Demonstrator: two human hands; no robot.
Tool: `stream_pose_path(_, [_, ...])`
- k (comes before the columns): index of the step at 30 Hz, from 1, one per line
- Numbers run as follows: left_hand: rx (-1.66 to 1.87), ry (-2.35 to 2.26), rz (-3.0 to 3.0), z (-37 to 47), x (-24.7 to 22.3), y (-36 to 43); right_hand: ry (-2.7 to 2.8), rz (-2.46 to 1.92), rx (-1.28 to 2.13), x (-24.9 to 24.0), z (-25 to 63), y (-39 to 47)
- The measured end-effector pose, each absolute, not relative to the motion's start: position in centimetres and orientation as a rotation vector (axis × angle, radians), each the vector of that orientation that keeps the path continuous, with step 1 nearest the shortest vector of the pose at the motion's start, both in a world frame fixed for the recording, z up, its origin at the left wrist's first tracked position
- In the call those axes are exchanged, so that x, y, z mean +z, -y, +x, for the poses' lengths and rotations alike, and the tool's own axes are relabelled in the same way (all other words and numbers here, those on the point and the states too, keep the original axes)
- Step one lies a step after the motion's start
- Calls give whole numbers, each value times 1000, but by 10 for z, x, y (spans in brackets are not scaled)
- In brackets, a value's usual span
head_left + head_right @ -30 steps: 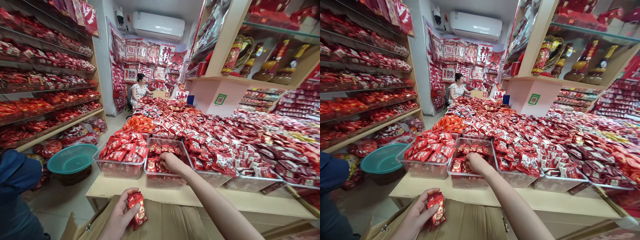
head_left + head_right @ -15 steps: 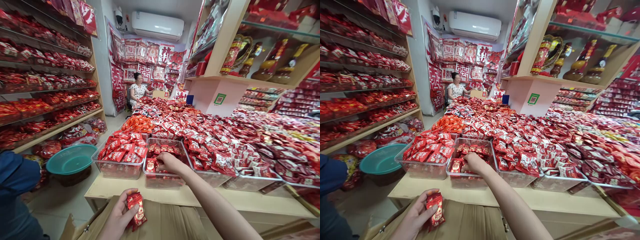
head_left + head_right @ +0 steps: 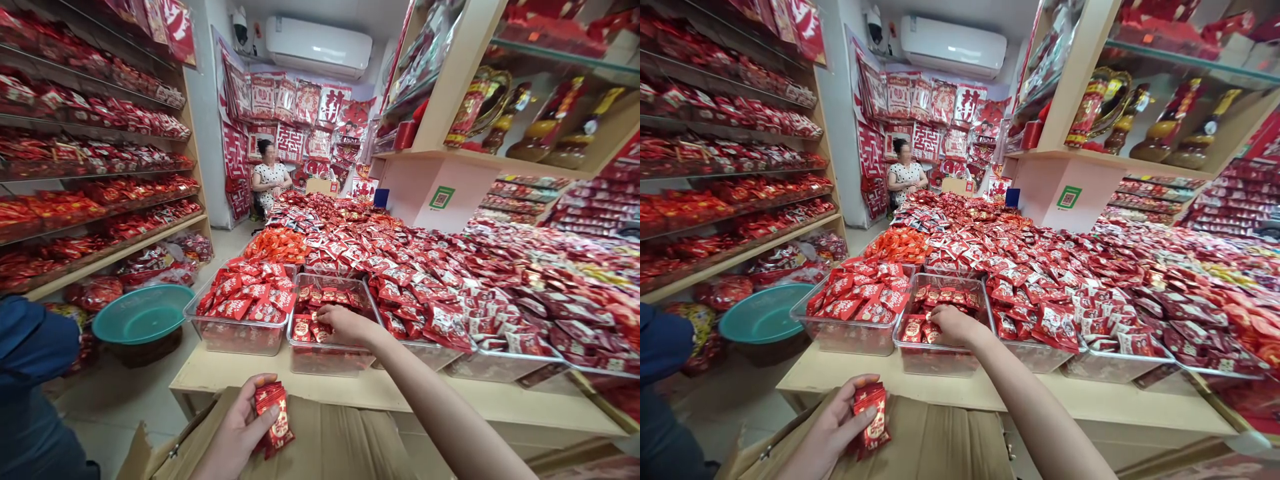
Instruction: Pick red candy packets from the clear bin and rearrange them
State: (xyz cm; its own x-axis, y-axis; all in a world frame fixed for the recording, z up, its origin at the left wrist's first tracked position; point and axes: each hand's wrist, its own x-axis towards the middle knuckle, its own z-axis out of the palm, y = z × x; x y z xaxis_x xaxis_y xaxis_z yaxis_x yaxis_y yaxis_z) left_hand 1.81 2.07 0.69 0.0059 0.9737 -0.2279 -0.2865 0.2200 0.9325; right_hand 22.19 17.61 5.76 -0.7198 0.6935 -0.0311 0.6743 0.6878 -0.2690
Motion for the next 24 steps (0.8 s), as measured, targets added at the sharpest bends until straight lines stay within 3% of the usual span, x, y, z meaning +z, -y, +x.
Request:
stream_pose_path(8, [1216,-1119,767,20,11,-20,2768,-1174,376,57,217,-177])
stream_pose_path(17, [1214,-1115,770,19,7,-20,2488,-1302,874,60,231,-185])
stream_pose_path(24, [1210,-1119,780,20,10,-20,2404,-1293,719,52,229,-193])
